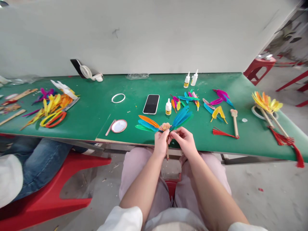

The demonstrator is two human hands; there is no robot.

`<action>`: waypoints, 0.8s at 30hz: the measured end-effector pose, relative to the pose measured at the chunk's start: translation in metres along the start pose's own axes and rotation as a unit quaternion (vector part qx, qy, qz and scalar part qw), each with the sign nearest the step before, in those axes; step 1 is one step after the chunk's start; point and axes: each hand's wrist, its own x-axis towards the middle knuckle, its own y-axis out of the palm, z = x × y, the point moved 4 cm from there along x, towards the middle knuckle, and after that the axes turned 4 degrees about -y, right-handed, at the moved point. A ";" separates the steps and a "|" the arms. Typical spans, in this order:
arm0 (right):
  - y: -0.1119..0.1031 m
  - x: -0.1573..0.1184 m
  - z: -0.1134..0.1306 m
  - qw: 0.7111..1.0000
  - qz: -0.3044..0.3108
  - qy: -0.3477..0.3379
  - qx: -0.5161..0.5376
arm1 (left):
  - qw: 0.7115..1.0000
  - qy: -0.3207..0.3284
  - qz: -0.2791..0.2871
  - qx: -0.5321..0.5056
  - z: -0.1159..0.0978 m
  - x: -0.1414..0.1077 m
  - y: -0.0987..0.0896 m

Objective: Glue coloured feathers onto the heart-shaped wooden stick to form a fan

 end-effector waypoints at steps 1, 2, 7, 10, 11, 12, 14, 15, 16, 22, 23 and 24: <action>0.000 0.000 0.000 1.000 0.002 0.000 0.003 | 1.000 0.003 0.002 -0.004 0.000 0.000 0.000; 0.001 0.000 0.000 1.000 0.003 0.000 0.006 | 1.000 0.006 0.006 -0.007 0.000 0.000 0.000; 0.001 0.000 0.000 1.000 0.008 0.001 0.013 | 1.000 0.013 0.009 -0.009 0.000 0.001 -0.001; 0.001 0.000 0.000 1.000 0.013 0.000 0.016 | 1.000 0.012 -0.004 -0.009 0.001 0.001 -0.002; 0.001 0.000 0.000 1.000 0.015 0.000 0.018 | 1.000 0.013 -0.007 -0.008 0.001 0.001 -0.002; 0.001 0.000 -0.001 1.000 0.017 -0.001 0.022 | 1.000 0.015 -0.008 -0.008 0.002 0.002 -0.002; 0.002 0.000 -0.001 0.999 0.023 -0.002 0.031 | 1.000 0.015 -0.005 -0.009 0.002 0.002 -0.002; 0.002 0.000 -0.001 0.999 0.024 -0.002 0.034 | 1.000 0.014 -0.002 -0.012 0.002 0.002 -0.002; 0.002 0.000 -0.001 0.999 0.025 -0.002 0.036 | 1.000 0.014 0.000 -0.017 0.002 0.002 -0.002; 0.002 0.000 -0.001 0.999 0.030 -0.006 0.036 | 0.999 0.017 0.009 -0.035 0.002 0.002 -0.003; 0.002 0.000 -0.001 0.999 0.032 -0.005 0.038 | 0.999 0.017 0.008 -0.035 0.003 0.003 -0.003; 0.003 0.000 -0.001 0.999 0.033 -0.004 0.040 | 0.999 0.017 0.007 -0.033 0.003 0.003 -0.004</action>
